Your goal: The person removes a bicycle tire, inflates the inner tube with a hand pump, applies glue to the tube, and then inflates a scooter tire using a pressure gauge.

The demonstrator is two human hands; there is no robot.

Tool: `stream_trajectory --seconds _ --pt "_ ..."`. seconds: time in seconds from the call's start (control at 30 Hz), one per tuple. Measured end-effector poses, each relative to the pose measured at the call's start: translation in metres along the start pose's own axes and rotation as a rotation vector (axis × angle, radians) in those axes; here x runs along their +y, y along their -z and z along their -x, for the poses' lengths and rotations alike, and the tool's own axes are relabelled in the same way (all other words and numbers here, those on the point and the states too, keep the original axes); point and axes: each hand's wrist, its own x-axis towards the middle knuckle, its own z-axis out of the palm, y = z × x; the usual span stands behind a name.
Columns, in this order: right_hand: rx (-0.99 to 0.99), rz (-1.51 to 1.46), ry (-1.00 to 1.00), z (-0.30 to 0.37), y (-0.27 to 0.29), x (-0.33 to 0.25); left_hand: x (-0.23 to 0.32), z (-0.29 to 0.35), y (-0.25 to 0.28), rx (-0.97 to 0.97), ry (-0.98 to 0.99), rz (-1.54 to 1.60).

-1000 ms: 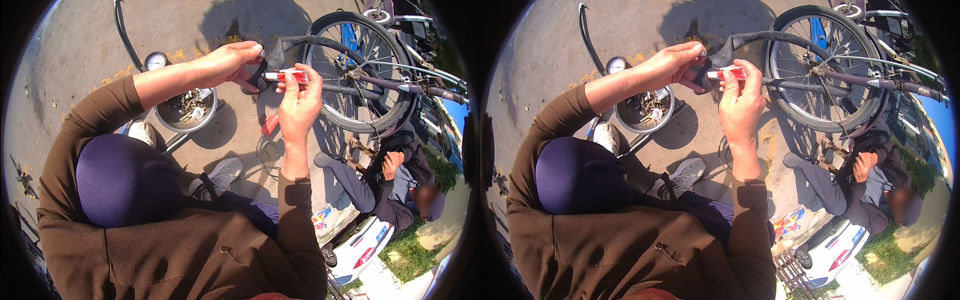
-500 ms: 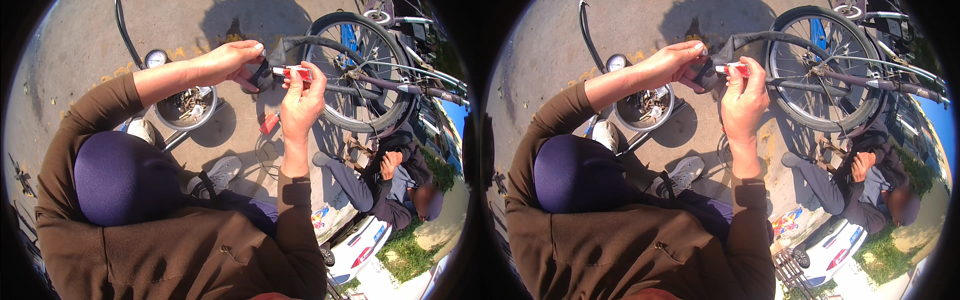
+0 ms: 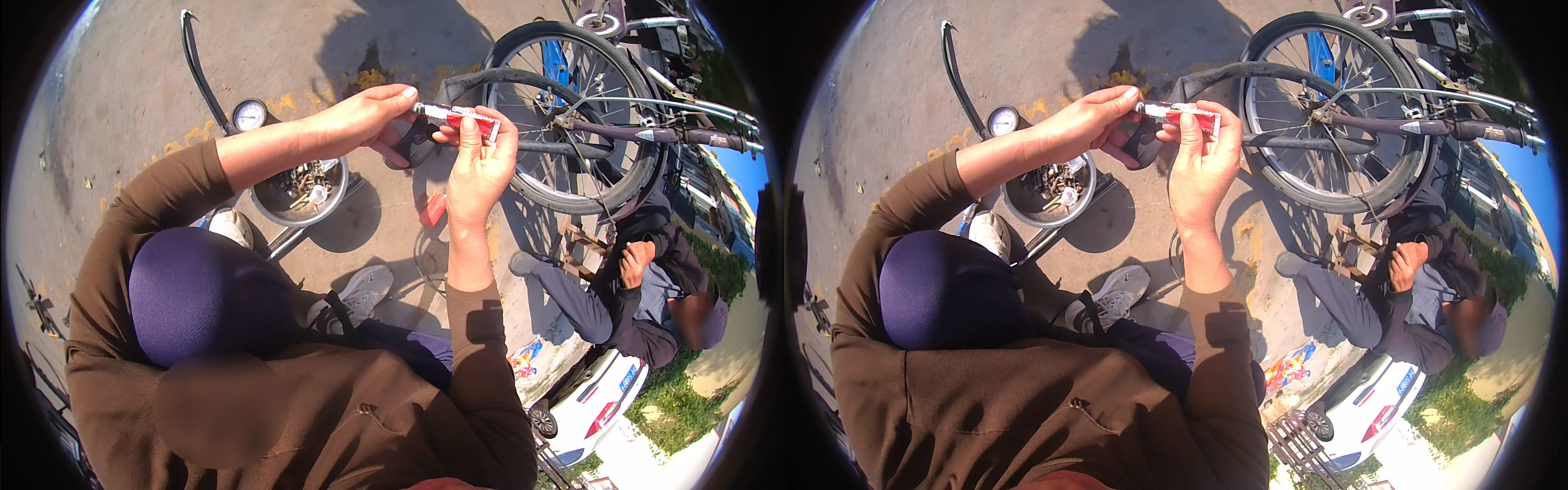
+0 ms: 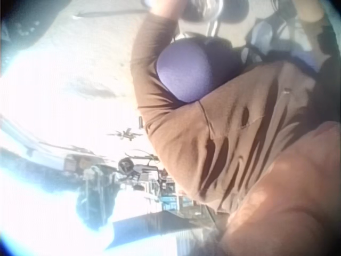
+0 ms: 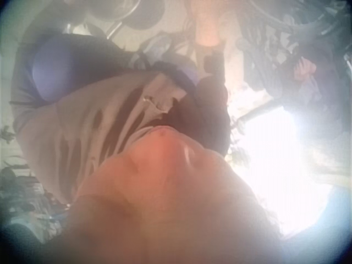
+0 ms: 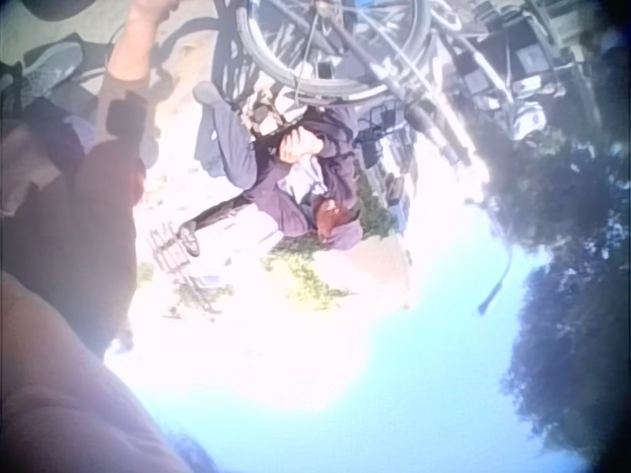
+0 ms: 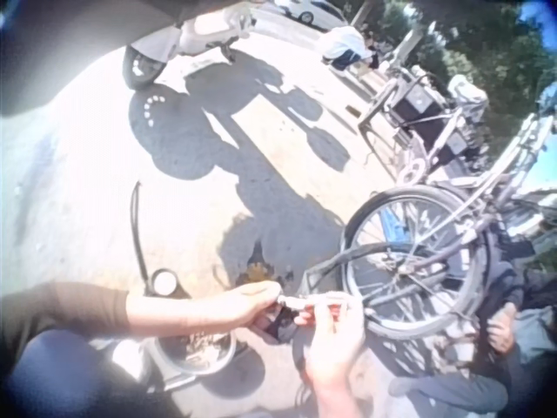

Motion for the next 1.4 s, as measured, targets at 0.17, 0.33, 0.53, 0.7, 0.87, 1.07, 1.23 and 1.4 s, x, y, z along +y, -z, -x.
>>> stream_trajectory --seconds 0.17,0.33,0.53,0.7,0.87,1.07,1.23,1.4 --pt "0.038 0.25 0.068 0.002 -0.002 -0.001 0.0 0.0 -0.001 -0.013 -0.02 -0.038" --pt "0.005 0.319 -0.088 -0.001 0.007 -0.006 -0.006 -0.003 0.006 -0.094 -0.069 -0.058" --pt "0.04 0.178 -0.161 -0.002 0.011 -0.009 0.003 0.0 -0.005 -0.035 -0.1 -0.032" --pt "0.026 0.188 -0.151 -0.001 0.007 -0.011 0.001 -0.004 0.002 0.038 -0.007 -0.014" --pt "0.012 0.214 -0.122 0.0 0.009 -0.009 -0.002 -0.007 0.003 -0.041 -0.059 -0.002" --pt "0.018 0.203 -0.129 -0.001 0.009 -0.01 0.0 -0.006 0.004 -0.081 -0.069 -0.046" --pt "0.032 0.142 -0.135 -0.002 0.012 -0.012 0.0 -0.006 0.007 -0.071 -0.053 0.009" --pt "-0.298 0.016 -0.286 0.01 0.012 -0.024 0.005 -0.008 0.02 -0.087 -0.061 0.126"
